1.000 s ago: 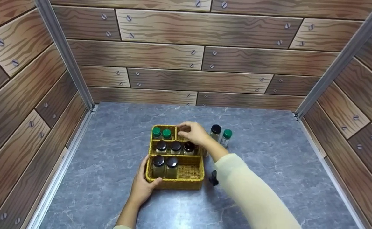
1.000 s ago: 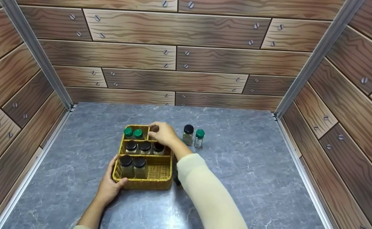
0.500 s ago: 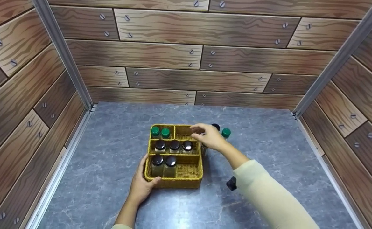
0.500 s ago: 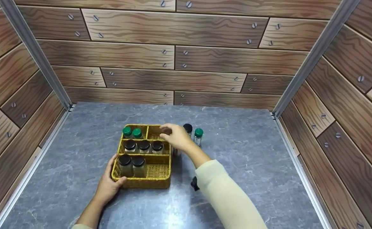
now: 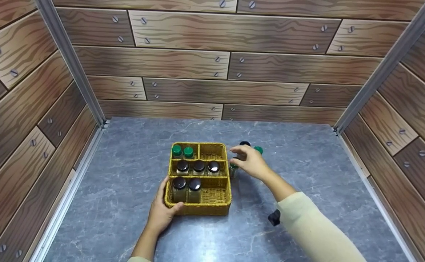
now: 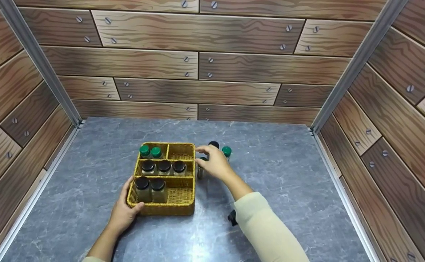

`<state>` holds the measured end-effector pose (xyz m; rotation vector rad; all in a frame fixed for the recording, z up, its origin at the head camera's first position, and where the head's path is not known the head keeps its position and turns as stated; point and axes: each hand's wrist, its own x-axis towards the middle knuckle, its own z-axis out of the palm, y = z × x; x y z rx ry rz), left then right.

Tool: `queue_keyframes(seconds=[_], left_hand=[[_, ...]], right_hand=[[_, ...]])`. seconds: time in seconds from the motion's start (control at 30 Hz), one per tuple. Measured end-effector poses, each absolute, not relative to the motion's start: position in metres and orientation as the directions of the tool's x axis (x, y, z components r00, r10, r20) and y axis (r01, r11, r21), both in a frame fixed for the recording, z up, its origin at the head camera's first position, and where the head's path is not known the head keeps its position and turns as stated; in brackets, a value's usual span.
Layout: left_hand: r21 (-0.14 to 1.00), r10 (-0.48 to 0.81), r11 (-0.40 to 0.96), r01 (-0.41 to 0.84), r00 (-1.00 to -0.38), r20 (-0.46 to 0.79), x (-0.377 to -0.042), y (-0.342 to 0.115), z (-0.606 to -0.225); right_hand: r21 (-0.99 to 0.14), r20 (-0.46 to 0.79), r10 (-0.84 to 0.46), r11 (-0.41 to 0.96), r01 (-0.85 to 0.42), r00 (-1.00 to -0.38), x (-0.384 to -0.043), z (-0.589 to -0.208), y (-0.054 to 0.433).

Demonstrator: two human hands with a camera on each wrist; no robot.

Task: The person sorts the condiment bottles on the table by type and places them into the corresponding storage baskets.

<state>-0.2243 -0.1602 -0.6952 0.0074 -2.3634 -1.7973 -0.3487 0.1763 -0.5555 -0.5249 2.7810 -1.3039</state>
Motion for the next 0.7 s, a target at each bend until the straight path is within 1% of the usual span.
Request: queue_keyframes(seconds=[0.23, 0.5, 0.7], left_hand=[[0.962, -0.113, 0.257, 0.088, -0.986, 0.121, -0.225, -0.160, -0.696], [0.962, -0.111, 0.258, 0.094, -0.986, 0.126, -0.225, -0.160, -0.695], [0.960, -0.111, 0.268, 0.085, -0.987, 0.119, -0.225, -0.160, -0.694]], right_hand=[[-0.777, 0.103, -0.236, 0.588, -0.227, -0.966, -0.345, -0.569, 0.182], [-0.828, 0.199, -0.108, 0.513, -0.226, -0.974, -0.342, -0.595, 0.174], [-0.824, 0.217, -0.017, 0.532, -0.193, -0.976, -0.339, -0.607, 0.165]])
